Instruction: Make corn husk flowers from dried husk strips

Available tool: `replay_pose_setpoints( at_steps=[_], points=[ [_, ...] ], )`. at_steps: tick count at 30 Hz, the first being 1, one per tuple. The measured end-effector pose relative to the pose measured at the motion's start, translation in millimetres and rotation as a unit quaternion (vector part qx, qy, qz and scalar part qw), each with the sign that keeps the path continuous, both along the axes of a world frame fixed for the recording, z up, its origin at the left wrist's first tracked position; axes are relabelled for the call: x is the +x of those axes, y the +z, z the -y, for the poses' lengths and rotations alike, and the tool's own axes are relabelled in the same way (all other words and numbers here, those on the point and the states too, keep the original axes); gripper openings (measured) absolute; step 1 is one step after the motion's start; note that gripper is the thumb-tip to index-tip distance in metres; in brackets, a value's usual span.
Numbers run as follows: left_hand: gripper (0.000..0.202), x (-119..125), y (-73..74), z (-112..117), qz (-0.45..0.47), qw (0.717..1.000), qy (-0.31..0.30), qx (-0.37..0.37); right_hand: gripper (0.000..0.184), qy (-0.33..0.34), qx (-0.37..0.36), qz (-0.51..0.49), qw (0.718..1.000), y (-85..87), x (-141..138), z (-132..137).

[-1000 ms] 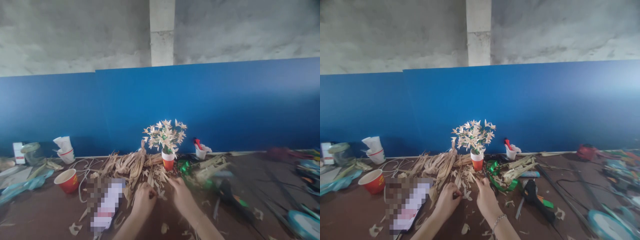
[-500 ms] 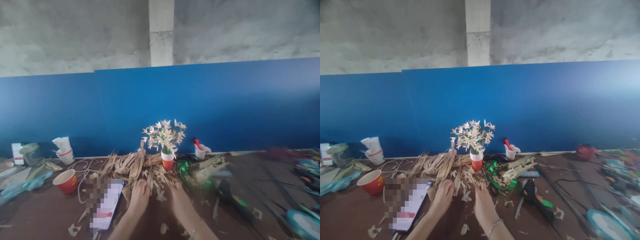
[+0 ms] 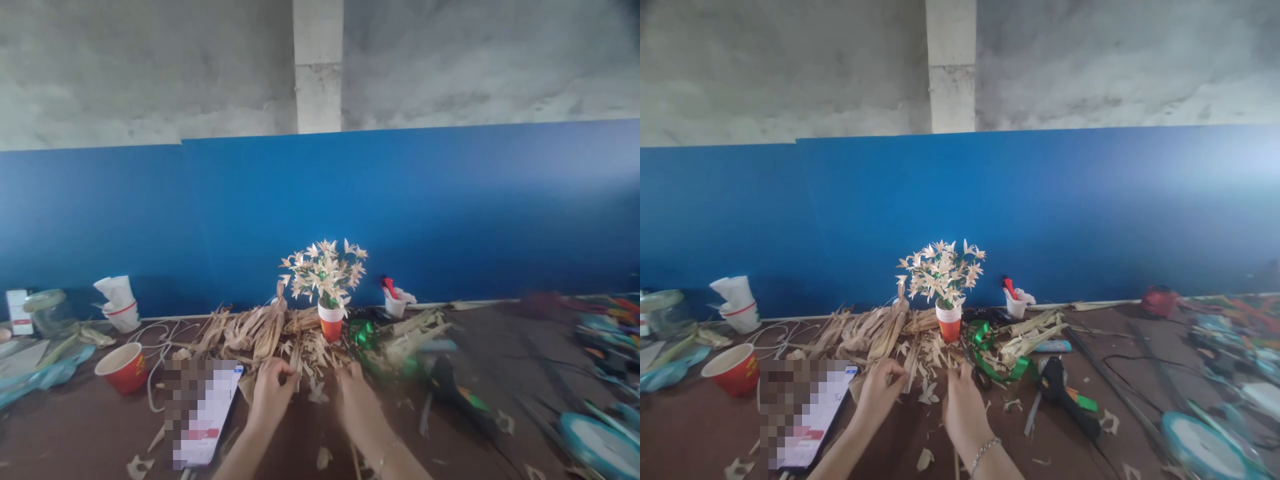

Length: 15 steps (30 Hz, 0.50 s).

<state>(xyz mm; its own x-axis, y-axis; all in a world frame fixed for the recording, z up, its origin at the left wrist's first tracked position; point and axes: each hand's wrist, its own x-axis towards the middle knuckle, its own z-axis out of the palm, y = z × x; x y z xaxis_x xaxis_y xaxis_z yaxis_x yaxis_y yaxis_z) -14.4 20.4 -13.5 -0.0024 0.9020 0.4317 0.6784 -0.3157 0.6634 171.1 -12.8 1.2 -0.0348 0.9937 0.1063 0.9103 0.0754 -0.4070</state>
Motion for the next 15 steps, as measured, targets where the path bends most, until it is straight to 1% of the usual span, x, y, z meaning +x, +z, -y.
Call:
replay_pose_setpoints(
  at_steps=[4,9,12,15],
  points=[
    [0.016,0.8,0.3,2.0,0.016,1.0,-0.021,-0.009,0.039,0.009,0.017,0.005,1.0,3.1,1.0,-0.8],
    [0.019,-0.8,-0.3,2.2,0.044,0.999,-0.027,-0.013,0.031,-0.017,0.036,0.008,0.999,13.0,7.0,-1.1],
    [0.024,-0.7,1.7,2.9,0.047,0.998,-0.033,-0.014,0.029,-0.057,0.048,-0.001,0.997,22.2,20.0,-5.3],
    [0.031,1.2,3.8,3.8,0.037,0.998,-0.057,-0.002,0.029,-0.114,0.059,0.001,0.992,31.5,43.2,-14.2]
  ],
)
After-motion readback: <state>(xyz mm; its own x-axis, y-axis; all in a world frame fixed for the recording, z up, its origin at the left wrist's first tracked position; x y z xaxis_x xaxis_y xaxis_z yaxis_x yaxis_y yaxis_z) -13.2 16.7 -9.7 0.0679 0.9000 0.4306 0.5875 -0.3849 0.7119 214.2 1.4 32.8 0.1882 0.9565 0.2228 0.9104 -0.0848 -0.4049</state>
